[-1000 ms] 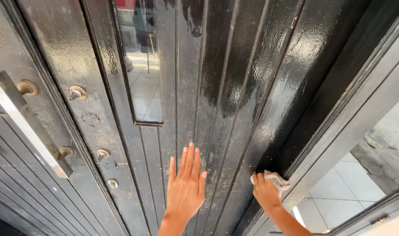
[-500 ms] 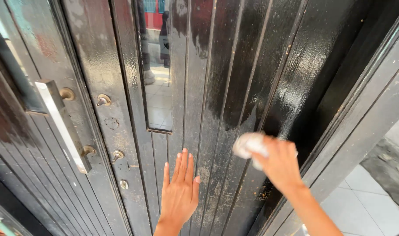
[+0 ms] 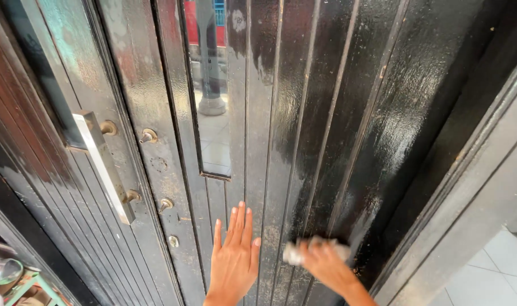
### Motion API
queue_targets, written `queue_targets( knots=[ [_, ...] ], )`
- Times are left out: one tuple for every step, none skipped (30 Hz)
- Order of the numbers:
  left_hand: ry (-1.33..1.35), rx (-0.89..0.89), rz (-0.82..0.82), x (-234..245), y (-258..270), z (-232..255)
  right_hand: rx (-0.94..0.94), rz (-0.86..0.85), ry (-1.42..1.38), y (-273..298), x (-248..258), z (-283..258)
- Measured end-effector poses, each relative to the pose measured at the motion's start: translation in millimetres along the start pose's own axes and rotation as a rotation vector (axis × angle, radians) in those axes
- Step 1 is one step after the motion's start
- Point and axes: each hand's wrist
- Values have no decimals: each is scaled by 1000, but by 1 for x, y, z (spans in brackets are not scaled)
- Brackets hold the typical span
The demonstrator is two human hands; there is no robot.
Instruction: Cleaning the surface of a dark wooden door with a white cloth.
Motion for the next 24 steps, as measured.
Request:
queue_targets(
  knots=[
    [-6,2,3,-3,2,-2,1,7,0,13,-21,-15],
    [-3,6,3,-5,5,-5,79,108,-119,25,-41,-31],
    [0,9,3,-8,7,-8,158,208,-237,37,-62,-47],
    [-4,12,1,-9,8,-11,160,211,-241,34,-69,-46],
    [-16,15,9,-11,9,-14,153,161,-132,31,-76,-44],
    [-24,20,12,-12,13,-15,147,106,-27,32,-81,-45],
    [-24,23,6,-10,12,-16,150,104,-33,20,-51,-24],
    [-23,40,-8,-8,13,-15,111,135,7,9,-20,-3],
    [-23,57,-21,-6,13,-15,72,167,48,-3,10,18],
    [-21,62,-21,-5,12,-14,77,167,48,-16,29,40],
    [-29,59,-13,-4,11,-13,-119,130,-160,-30,49,63],
    [-38,55,-6,-2,10,-12,-316,88,-369,-43,68,85],
    [-37,59,-7,-1,10,-11,-313,87,-370,-49,88,105],
    [-39,58,-9,0,8,-11,-538,51,-475,-56,107,126],
    [-42,57,-10,1,6,-10,-764,15,-579,-62,125,147],
    [-41,58,-11,2,5,-10,-764,13,-580,-60,110,153],
    [-52,53,-7,2,4,-9,-720,296,-414,-57,95,158],
    [-65,48,-4,3,3,-9,-668,573,-243,-55,80,164],
    [-64,48,-5,3,3,-8,-668,572,-244,-59,91,163],
    [-58,50,-4,3,3,-9,-671,533,-128,-63,102,163],
    [-51,53,-3,3,3,-9,-671,493,-12,-68,113,162],
    [-53,54,0,1,3,-10,-670,497,-12,-70,107,151],
    [-55,53,-5,-1,3,-10,-670,486,-24,-71,101,140],
    [-57,55,-10,-2,3,-11,-667,476,-37,-73,96,129]
  ],
)
Point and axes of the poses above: each hand's wrist, its own y-axis away from the middle knuckle, its own x-axis out of the back of the hand, z = x × y
